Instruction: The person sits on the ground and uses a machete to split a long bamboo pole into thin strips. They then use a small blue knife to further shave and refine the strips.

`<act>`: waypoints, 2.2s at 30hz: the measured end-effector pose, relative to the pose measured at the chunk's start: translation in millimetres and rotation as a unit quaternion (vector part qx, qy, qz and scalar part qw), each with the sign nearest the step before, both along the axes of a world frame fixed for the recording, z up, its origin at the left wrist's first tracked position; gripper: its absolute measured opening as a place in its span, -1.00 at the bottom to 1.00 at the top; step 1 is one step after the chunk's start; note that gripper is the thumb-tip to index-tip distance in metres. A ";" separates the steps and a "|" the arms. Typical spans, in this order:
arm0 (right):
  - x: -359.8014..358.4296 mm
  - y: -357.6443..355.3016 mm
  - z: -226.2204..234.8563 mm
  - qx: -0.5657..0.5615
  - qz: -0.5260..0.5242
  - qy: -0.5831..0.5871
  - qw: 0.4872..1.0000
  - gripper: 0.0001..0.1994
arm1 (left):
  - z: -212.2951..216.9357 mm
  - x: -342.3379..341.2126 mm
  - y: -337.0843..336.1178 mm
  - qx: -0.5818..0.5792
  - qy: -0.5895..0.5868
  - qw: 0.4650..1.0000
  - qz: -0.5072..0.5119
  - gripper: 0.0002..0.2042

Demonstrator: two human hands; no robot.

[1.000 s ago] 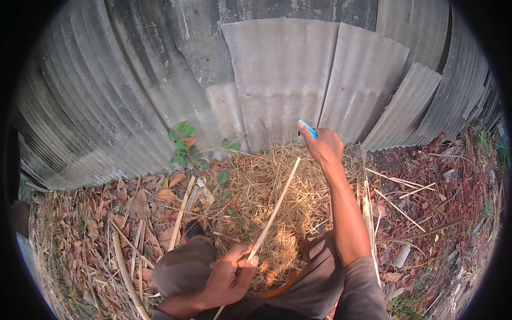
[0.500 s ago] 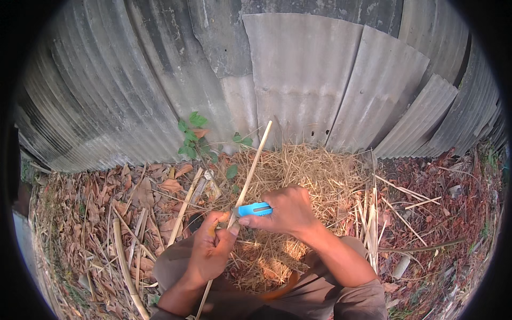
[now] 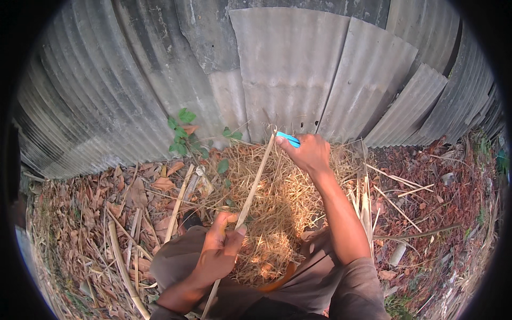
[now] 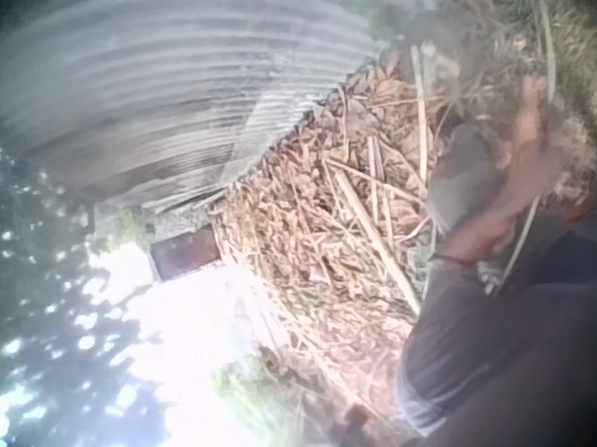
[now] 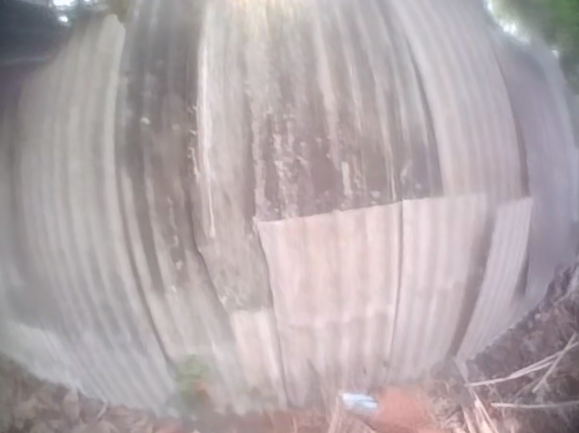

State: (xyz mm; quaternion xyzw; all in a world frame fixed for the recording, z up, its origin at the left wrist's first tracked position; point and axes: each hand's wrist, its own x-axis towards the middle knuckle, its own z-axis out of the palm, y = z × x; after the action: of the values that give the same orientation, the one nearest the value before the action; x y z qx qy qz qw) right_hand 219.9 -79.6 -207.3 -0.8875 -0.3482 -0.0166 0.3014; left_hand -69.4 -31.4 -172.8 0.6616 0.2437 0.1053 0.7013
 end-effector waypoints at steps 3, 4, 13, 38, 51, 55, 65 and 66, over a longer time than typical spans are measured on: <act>-12.3 -5.8 -1.0 0.013 -0.014 0.043 0.999 -0.24 | -8.2 2.3 9.2 -0.075 -0.016 0.997 0.031 -0.76; -14.8 -9.5 -5.9 -0.004 0.006 -0.018 1.000 -0.24 | -10.9 4.9 9.7 -0.095 -0.039 0.993 0.053 -0.77; -83.5 -10.2 6.0 0.021 0.252 -0.042 0.967 -0.32 | -5.3 2.2 11.4 -0.038 -0.064 0.996 0.051 -0.78; -79.8 -4.4 5.7 -0.005 0.214 -0.050 0.976 -0.33 | -5.5 12.0 2.6 -0.213 -0.080 0.967 0.117 -0.73; -89.4 -4.8 -3.6 -0.077 0.267 -0.116 0.954 -0.29 | 0.9 10.8 5.2 -0.112 -0.072 0.987 0.088 -0.74; -68.4 -4.1 -8.8 -0.048 0.157 -0.054 0.985 -0.31 | 0.0 8.5 12.1 -0.147 -0.103 0.978 0.104 -0.74; -68.0 -9.9 18.6 0.020 0.199 -0.049 0.979 -0.35 | 1.2 19.1 6.5 -0.092 -0.087 0.989 0.073 -0.77; -64.5 -7.7 17.6 0.022 0.167 -0.047 0.985 -0.34 | -1.0 18.8 4.0 -0.098 -0.077 0.989 0.074 -0.78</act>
State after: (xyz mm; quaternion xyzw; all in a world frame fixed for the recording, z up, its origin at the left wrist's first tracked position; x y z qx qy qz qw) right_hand 155.4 -87.2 -189.7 -0.8084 -0.5046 -0.0151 0.3029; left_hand -50.7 -27.4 -173.7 0.5596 0.2459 0.1832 0.7700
